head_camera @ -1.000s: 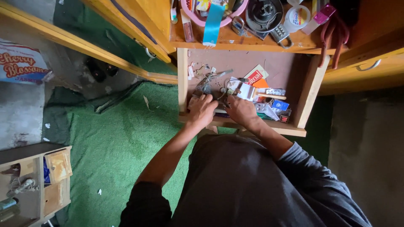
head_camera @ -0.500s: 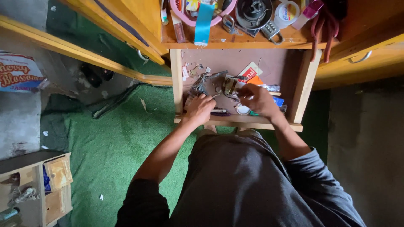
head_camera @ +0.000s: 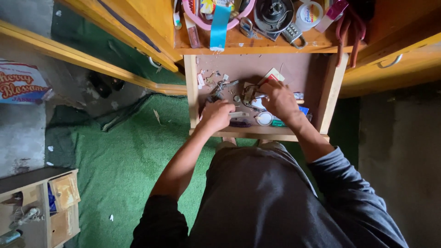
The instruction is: Sorting through various items in a cluttered drawer, including wires, tools, and small containers.
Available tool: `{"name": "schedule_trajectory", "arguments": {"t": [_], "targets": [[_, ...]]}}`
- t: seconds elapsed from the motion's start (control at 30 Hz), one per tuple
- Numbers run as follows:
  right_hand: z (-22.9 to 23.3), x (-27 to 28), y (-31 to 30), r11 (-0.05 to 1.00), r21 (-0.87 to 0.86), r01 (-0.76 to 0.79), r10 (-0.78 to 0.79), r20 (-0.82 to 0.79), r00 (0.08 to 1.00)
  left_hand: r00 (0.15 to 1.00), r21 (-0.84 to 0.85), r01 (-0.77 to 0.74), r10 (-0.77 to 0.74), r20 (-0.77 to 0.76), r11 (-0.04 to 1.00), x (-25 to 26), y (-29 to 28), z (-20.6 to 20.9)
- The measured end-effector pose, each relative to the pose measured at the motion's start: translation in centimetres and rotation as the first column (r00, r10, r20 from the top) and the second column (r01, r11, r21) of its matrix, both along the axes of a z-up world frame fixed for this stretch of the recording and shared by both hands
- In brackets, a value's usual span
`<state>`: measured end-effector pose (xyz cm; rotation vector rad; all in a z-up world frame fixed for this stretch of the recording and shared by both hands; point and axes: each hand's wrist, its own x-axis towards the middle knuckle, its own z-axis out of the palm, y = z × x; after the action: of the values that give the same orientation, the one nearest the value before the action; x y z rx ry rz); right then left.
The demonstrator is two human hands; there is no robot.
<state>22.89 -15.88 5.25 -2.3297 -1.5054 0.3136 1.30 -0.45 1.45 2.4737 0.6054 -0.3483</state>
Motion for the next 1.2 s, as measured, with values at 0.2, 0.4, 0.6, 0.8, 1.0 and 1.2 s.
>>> {"name": "schedule_trajectory", "arguments": {"t": [0.2,0.4,0.6,0.8,1.0,1.2], "targets": [[2.8,2.0,-4.9,0.994,0.100,0.047,-0.035,-0.120,0.992,0.954,0.186,0.085,-0.134,0.269,0.979,1.8,-3.8,-4.1],[-4.9,4.9,-14.0,0.850,-0.334,0.407,-0.377,0.154,0.913,0.731,0.162,0.159,-0.226,0.643,0.974,8.4,-10.0,0.2],[0.0,3.1,-11.7,0.912,-0.205,0.354,-0.370,-0.046,0.928,0.703,0.518,-0.004,-0.366,0.609,0.855,11.9,-12.2,0.3],[-1.0,2.1,-11.6,0.902,-0.130,0.412,-0.432,-0.230,0.872,0.791,0.189,0.118,-0.207,0.576,0.975,10.3,-10.8,-0.9],[-2.7,1.3,-12.5,0.936,-0.163,0.312,-0.315,0.013,0.949,0.889,-0.235,-0.007,0.114,0.444,0.972,7.0,-7.1,4.0],[-2.3,1.1,-11.5,0.899,-0.301,0.317,-0.287,0.140,0.948,0.965,-0.163,-0.152,0.182,0.188,0.975,3.3,-3.3,4.4]]}}
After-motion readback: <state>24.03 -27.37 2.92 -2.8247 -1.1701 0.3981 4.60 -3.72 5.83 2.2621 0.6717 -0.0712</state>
